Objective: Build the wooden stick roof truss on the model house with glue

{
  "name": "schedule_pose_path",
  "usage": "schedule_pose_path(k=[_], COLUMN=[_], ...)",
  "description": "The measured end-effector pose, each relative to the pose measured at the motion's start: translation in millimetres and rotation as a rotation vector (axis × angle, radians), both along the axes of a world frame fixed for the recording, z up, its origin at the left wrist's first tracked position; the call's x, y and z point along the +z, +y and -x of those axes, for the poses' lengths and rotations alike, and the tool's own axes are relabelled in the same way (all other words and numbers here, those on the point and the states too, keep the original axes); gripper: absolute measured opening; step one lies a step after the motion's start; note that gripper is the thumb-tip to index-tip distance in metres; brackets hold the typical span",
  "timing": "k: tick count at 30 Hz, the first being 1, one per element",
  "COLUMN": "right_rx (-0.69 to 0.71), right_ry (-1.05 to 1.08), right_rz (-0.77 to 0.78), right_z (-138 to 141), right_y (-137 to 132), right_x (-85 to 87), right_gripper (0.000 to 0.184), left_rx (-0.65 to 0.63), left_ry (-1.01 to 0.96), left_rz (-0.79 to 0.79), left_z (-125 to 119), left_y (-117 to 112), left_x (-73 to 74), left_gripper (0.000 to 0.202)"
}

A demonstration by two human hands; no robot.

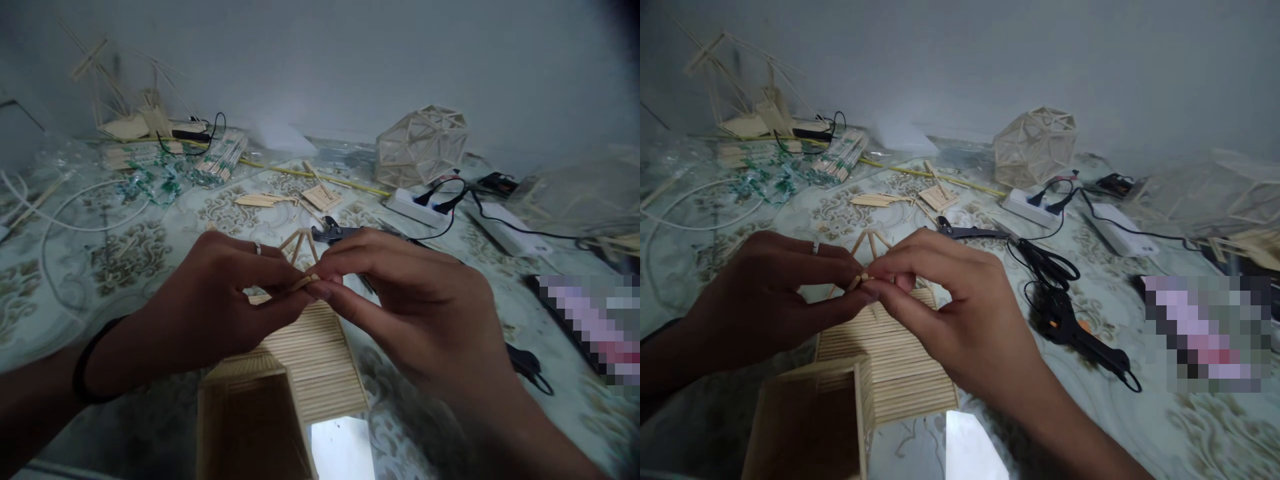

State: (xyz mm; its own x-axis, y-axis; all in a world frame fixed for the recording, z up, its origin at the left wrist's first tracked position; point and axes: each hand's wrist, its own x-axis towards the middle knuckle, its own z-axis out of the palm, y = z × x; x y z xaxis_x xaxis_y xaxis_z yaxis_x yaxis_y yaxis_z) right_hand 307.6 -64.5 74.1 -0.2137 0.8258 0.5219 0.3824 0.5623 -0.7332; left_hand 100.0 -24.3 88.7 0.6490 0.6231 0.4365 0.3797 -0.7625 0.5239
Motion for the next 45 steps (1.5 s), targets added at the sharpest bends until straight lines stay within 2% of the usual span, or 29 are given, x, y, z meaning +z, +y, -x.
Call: schedule_pose_path(k=[6,10,15,22,27,32,36,38,40,43,45], right_rx=[0.012,0.024,0.052,0.076,0.089,0.08,0.085,0.04,-0.072,-0.282,-0.343], right_ry=[0.004,0.008,0.032,0.06,0.035,0.009,-0.007,-0.064,-0.142,-0.264,-0.388], right_rz=[-0.009,-0.009,-0.027,-0.012,0.014,0.001,0.024,0.037,0.034,-0.001,0.101], right_z=[0,-1,-1,-2,-5,-5,-8,-21,-47,-108,-151], right_y=[0,2,4,4,5,4,-3,-9,-16,-28,-37], right_x=[-0.9,-2.5,-3.0,-2.1,-2.3,-5.6,-4.9,-3.9,-5.6,-19.0,-35.5], right_gripper=[0.008,0.008,0.007,0.008,0.016,0.013,0.007,0.013,0.016,0.013,0.018], left_rx=[-0.017,0.0,0.108,0.068,0.067,0.045,0.044,0.053,0.062,0.065,0.064], left_ry=[0.011,0.055,-0.014,-0.099,-0.063,-0.014,-0.023,-0.025,-0.026,-0.03,-0.036], left_rz=[0.025,0.059,-0.056,-0.114,-0.062,0.023,0.028,0.025,0.021,0.027,0.04], left_z=[2,10,12,7,6,3,1,0,-1,-2,-2], left_y=[2,2,-2,-5,-4,-2,-1,-2,-2,-2,-2], left_x=[1.9,9.8,17.5,13.7,19.8,28.2,28.2,26.1,23.7,21.2,20.9], left_gripper=[0.02,0.003,0.008,0.003,0.006,0.007,0.01,0.012,0.014,0.013,0.013])
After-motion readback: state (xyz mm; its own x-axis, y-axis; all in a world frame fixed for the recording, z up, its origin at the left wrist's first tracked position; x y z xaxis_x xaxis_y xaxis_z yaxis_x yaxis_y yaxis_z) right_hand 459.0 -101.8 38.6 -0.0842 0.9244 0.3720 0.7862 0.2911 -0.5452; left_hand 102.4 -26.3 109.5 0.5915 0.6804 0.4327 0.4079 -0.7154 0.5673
